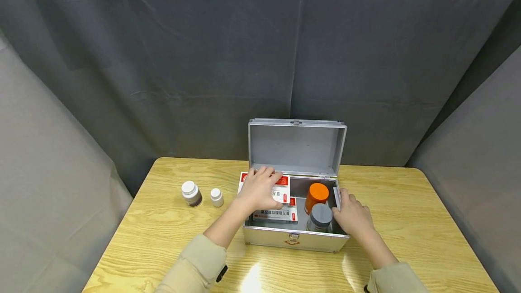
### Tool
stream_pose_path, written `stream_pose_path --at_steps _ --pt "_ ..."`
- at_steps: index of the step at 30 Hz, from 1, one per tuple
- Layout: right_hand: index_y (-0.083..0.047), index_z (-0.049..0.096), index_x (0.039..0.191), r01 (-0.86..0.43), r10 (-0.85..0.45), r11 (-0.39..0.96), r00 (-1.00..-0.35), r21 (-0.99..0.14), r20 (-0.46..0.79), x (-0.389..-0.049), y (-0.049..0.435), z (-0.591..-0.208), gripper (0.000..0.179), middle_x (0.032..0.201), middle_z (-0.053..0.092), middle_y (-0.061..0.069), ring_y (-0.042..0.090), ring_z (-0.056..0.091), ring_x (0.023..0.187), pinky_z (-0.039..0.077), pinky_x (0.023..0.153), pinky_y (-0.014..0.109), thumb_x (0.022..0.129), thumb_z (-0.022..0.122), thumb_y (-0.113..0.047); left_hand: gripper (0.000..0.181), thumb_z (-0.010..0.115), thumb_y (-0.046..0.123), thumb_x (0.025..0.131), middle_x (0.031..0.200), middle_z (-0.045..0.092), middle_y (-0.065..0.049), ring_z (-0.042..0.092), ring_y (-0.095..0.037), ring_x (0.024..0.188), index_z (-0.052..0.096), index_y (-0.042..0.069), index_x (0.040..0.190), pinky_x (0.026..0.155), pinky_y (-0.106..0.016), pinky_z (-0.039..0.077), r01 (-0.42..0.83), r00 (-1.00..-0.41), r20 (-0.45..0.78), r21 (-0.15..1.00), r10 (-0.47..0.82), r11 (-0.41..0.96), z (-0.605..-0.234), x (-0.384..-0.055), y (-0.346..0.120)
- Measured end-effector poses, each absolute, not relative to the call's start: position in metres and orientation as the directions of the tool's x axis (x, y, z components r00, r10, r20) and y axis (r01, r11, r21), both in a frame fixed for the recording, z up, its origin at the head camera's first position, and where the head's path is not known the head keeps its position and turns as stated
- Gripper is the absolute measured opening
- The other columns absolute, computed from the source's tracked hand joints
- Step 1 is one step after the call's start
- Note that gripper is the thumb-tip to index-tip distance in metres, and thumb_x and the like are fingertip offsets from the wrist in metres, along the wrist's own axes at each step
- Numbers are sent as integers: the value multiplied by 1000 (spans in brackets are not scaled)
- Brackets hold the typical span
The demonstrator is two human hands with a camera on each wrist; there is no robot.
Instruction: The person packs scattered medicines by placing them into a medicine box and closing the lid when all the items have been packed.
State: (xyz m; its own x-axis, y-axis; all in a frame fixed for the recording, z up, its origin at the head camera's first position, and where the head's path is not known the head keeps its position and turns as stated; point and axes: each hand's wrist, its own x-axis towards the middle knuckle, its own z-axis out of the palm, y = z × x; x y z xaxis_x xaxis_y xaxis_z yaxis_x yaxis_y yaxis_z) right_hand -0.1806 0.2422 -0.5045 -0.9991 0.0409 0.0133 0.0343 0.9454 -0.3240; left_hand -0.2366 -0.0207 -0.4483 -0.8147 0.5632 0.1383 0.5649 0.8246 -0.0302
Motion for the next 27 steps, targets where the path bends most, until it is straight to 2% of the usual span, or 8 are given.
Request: stream_pose_path --at_steps 27 --pt "4 32 128 37 43 949 -999 -314 14 -180 242 -504 57 106 52 28 38 54 85 39 68 52 84 51 -26 84 69 59 64 133 46 -1 39 -21 122 44 22 135 101 -52 29 602 -797 50 -25 602 798 -454 -239 8"
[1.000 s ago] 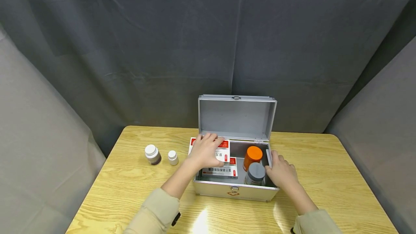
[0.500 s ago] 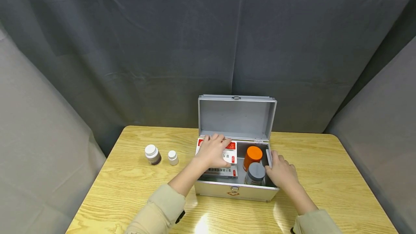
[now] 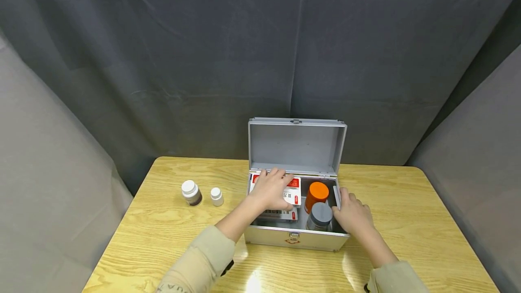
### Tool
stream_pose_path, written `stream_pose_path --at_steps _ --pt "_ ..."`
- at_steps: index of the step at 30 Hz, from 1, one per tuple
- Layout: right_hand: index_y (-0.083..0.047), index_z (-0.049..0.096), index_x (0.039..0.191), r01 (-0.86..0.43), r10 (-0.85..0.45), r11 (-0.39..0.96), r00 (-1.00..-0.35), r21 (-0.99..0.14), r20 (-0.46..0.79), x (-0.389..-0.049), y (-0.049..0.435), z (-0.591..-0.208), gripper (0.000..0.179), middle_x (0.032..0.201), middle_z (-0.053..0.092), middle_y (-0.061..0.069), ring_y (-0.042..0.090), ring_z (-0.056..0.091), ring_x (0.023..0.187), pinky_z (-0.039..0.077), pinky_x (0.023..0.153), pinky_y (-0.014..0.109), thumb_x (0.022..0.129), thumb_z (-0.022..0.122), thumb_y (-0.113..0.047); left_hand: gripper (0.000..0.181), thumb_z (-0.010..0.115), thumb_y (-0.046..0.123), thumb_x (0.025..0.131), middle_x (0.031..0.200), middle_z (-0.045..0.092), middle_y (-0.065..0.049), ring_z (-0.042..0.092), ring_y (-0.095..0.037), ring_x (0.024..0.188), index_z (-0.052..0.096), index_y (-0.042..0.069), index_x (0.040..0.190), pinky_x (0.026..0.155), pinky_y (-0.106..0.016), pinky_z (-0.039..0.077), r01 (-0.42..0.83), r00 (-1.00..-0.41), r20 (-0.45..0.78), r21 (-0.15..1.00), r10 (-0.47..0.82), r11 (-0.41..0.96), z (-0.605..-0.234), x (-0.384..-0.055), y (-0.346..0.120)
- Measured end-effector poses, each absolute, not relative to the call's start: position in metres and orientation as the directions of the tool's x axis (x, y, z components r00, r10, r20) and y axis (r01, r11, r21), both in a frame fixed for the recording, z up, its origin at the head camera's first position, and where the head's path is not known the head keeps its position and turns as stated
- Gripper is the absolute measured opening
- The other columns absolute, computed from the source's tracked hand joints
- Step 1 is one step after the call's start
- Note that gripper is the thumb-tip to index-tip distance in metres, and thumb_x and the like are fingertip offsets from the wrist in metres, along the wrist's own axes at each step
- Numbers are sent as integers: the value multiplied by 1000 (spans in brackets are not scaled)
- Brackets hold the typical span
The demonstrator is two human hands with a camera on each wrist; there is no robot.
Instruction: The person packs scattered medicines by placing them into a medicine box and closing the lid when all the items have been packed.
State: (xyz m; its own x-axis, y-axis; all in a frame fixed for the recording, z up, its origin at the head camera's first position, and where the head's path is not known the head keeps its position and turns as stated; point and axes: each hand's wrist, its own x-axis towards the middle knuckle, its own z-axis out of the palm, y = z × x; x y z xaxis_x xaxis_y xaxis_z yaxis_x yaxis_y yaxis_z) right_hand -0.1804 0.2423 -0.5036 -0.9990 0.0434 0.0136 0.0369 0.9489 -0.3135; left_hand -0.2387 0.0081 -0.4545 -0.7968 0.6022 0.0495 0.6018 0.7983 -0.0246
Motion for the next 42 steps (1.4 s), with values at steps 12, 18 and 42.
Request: stream_pose_path --at_steps 12,18,42 --pt "4 32 128 34 42 950 -999 -310 19 -181 243 -505 57 107 52 28 38 54 86 39 69 53 84 51 -26 81 67 61 66 137 43 -2 36 -21 126 44 24 135 103 -53 27 601 -799 -11 -64 602 797 -467 -245 17" --pt "4 32 128 34 43 950 -999 -310 21 -181 243 -505 57 107 52 29 39 54 87 39 69 53 84 51 -26 83 66 64 64 132 46 -1 38 -19 123 45 24 134 100 -51 30 613 -788 4 -94 616 785 -474 -248 20" --pt "4 34 128 29 42 954 -998 -299 36 -180 242 -505 56 105 50 28 39 53 87 39 71 55 84 53 -26 81 69 63 62 121 51 1 44 -17 111 49 23 129 85 -41 41 600 -798 -52 -152 600 785 -506 -253 16"
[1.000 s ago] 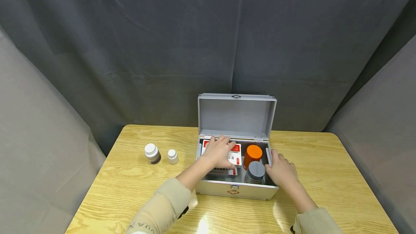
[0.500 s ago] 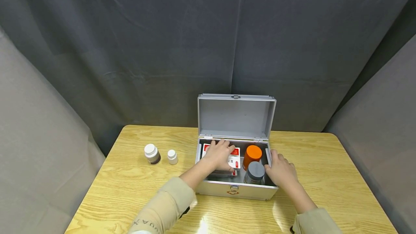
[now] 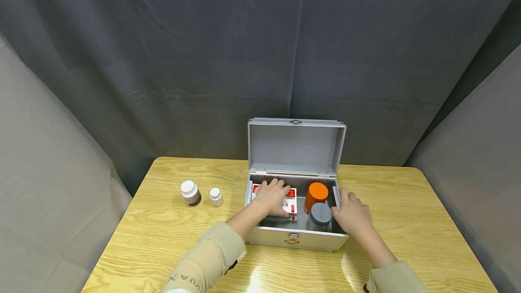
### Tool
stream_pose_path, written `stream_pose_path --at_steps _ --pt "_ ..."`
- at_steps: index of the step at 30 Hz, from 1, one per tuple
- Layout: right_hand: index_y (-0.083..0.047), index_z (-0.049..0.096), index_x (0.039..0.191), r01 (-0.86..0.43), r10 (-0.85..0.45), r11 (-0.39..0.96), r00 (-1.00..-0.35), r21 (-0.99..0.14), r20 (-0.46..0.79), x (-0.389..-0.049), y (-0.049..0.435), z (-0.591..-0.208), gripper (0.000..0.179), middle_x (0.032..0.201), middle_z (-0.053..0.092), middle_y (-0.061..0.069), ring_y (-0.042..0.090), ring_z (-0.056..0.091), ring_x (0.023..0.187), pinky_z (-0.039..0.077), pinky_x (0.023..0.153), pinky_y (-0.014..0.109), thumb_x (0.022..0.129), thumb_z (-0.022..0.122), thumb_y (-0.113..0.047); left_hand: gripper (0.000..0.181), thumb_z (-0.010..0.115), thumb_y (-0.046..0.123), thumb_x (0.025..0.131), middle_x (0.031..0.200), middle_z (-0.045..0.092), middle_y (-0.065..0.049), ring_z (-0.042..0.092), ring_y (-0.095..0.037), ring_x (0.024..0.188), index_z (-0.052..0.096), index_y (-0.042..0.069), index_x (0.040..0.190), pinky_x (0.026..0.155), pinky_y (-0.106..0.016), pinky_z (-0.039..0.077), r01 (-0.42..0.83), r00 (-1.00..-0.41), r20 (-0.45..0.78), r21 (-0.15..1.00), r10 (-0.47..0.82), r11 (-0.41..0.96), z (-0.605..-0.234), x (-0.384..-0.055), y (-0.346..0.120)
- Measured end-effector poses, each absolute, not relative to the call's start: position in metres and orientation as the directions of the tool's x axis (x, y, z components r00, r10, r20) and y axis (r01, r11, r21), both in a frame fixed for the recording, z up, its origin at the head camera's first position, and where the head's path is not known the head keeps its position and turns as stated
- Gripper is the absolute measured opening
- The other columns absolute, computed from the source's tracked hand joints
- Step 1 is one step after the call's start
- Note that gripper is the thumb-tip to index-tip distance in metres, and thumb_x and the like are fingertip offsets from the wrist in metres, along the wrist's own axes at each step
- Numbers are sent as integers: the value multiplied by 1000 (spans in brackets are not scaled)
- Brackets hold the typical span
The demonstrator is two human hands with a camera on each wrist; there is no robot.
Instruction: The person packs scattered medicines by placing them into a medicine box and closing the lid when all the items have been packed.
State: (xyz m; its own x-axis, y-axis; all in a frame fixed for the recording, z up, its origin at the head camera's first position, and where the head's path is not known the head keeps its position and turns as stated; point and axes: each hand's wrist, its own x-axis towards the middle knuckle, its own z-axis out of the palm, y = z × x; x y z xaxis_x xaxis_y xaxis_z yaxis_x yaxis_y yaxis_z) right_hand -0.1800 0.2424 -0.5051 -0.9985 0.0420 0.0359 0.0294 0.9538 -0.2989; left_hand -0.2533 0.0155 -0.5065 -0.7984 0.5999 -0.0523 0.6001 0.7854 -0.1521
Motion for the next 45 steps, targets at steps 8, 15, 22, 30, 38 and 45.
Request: stream_pose_path --at_steps 8,15,22,30,38,45 --pt "4 34 127 35 46 952 -998 -305 30 -180 242 -505 56 106 51 28 39 54 88 39 71 56 84 52 -25 81 69 62 62 118 52 2 44 -16 109 49 22 129 80 -38 42 610 -790 -55 -161 610 776 -513 -255 16" --pt "4 34 128 40 49 948 -999 -316 21 -180 242 -505 56 108 50 28 39 53 88 39 71 54 84 52 -25 83 70 63 62 118 52 0 45 -17 110 48 20 130 80 -38 43 622 -782 -82 -162 617 766 -516 -254 20" --pt "4 34 128 41 50 948 -998 -315 22 -180 242 -505 56 107 51 27 38 53 86 39 70 53 84 53 -25 83 69 63 63 119 52 0 45 -17 110 48 19 130 80 -38 44 620 -784 -92 -161 614 768 -518 -253 21" --pt "4 34 128 45 55 948 -998 -316 24 -180 241 -504 56 107 50 28 40 53 89 39 72 55 84 53 -25 83 70 61 63 120 52 -1 45 -17 111 48 19 130 80 -38 44 607 -794 -97 -153 600 779 -519 -252 19" --pt "4 34 128 45 53 947 -998 -317 18 -180 241 -504 56 108 50 28 39 53 89 39 72 55 84 52 -25 83 71 60 62 119 52 0 45 -17 110 48 18 129 79 -36 44 604 -796 -87 -177 599 777 -523 -252 17" --pt "4 33 128 42 51 949 -999 -313 20 -180 241 -504 56 107 50 28 39 53 88 39 71 54 84 52 -25 84 72 60 62 119 50 1 47 -18 107 48 16 130 76 -37 46 613 -788 -75 -186 611 768 -523 -252 17"
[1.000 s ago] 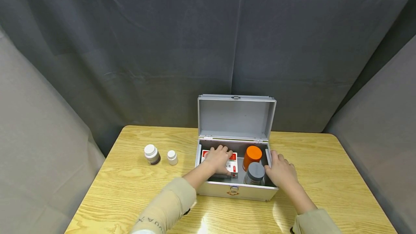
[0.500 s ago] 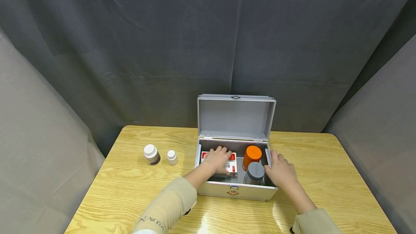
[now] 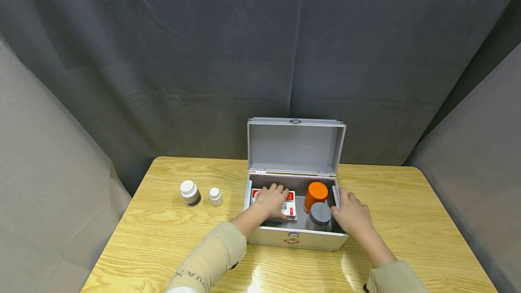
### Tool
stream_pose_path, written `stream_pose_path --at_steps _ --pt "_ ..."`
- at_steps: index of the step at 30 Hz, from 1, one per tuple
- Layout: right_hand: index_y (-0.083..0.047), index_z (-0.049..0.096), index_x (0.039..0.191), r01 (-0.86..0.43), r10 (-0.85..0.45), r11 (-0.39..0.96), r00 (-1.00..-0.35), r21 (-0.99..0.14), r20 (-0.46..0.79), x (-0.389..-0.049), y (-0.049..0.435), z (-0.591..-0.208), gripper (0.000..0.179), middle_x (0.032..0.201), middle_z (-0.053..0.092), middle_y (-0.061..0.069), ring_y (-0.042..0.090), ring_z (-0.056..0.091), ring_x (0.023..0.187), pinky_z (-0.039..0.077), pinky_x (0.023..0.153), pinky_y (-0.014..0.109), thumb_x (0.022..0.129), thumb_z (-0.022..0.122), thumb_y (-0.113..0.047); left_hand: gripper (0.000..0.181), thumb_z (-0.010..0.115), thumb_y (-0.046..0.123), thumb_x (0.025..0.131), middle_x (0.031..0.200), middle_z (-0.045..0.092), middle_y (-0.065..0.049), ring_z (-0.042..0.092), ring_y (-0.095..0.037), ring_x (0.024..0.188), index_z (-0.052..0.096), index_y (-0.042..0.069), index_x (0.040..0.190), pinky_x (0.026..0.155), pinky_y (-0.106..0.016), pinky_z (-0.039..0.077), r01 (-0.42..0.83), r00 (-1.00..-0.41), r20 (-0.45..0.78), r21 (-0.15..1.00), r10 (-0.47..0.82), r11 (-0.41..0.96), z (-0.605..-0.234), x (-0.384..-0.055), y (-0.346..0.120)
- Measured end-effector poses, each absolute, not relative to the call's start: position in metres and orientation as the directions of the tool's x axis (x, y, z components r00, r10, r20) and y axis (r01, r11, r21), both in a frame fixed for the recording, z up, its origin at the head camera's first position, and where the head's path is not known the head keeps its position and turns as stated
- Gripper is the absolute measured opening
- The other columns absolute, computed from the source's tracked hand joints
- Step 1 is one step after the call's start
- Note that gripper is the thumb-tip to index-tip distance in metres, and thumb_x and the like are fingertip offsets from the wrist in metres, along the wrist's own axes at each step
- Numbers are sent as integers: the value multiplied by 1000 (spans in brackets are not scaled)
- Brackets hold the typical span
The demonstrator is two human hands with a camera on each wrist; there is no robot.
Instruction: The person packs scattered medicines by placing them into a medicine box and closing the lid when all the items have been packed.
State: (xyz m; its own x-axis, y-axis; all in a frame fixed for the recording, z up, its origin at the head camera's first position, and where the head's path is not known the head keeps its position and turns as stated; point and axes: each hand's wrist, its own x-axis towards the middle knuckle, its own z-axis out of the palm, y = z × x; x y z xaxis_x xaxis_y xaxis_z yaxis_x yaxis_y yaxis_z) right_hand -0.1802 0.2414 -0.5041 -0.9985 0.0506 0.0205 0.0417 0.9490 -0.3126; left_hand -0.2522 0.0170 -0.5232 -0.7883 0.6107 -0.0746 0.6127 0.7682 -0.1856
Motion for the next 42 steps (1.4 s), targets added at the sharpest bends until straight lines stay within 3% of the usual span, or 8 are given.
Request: stream_pose_path --at_steps 10,18,27,33,42 --pt "5 33 129 43 49 948 -999 -316 10 -179 241 -502 57 107 50 28 39 53 88 39 71 54 84 52 -25 85 72 60 62 124 46 2 46 -18 108 48 14 130 78 -36 47 636 -768 -78 -203 635 744 -525 -254 18" --pt "5 33 128 41 48 949 -999 -313 17 -180 241 -503 57 107 50 28 39 53 88 39 71 55 84 53 -25 93 71 66 57 118 48 2 46 -17 106 48 14 130 77 -33 47 658 -748 -77 -206 659 724 -524 -253 15" --pt "5 33 128 35 46 948 -999 -316 27 -181 242 -505 56 106 51 28 39 54 88 40 70 55 84 52 -24 78 71 56 66 119 48 2 46 -15 106 49 17 130 78 -31 47 683 -728 -65 -160 683 713 -522 -252 12" --pt "5 33 128 37 47 947 -999 -319 23 -181 242 -505 56 106 51 28 39 54 88 39 70 55 83 52 -24 74 64 58 72 124 46 1 44 -16 111 47 19 132 85 -31 43 706 -702 -40 -166 711 688 -508 -249 6" --pt "5 33 128 40 49 946 -999 -322 19 -181 243 -505 57 107 51 28 39 54 89 39 70 55 84 51 -24 53 52 50 84 127 49 2 43 -17 118 52 20 127 99 -38 35 760 -592 160 -214 790 613 -486 -247 -12"
